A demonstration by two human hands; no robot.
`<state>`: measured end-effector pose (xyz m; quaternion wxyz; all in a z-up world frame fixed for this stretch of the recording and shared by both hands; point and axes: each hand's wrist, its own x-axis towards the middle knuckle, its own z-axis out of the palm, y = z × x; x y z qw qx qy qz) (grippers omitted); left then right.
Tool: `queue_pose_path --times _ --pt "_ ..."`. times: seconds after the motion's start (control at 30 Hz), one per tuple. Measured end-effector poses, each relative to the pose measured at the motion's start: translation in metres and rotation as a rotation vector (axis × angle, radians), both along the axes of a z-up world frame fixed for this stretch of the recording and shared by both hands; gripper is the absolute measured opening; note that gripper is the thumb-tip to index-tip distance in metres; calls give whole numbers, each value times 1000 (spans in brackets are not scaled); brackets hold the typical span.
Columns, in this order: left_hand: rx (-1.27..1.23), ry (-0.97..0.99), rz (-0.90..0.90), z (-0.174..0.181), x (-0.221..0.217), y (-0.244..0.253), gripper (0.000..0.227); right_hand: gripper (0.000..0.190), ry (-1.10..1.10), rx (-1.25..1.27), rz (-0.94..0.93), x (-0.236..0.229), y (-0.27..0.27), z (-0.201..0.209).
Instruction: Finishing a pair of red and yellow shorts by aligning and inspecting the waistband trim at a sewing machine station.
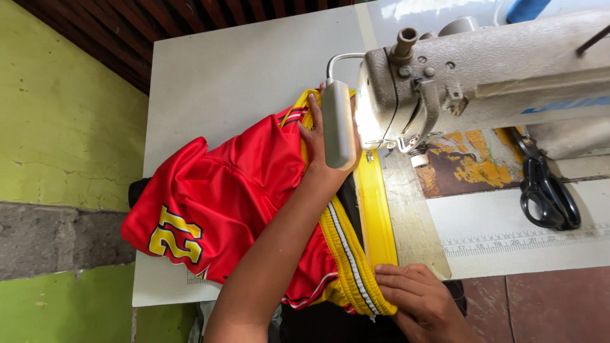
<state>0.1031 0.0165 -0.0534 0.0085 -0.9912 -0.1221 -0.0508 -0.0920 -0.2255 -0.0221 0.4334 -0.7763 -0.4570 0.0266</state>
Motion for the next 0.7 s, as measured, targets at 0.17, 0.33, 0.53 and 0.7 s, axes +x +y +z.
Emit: queue_pose_path --times 0.17,0.33,0.53,0.7 --pt "-27 51 0 -8 16 9 83 25 -20 -4 -16 11 7 0" --pt "-89 51 20 -23 36 20 98 23 -46 1 -6 23 14 3" --pt "-63 88 29 -34 62 32 65 26 -49 4 -6 35 22 3" --pt "-142 133 52 -24 69 36 54 27 -54 2 -15 43 24 3"
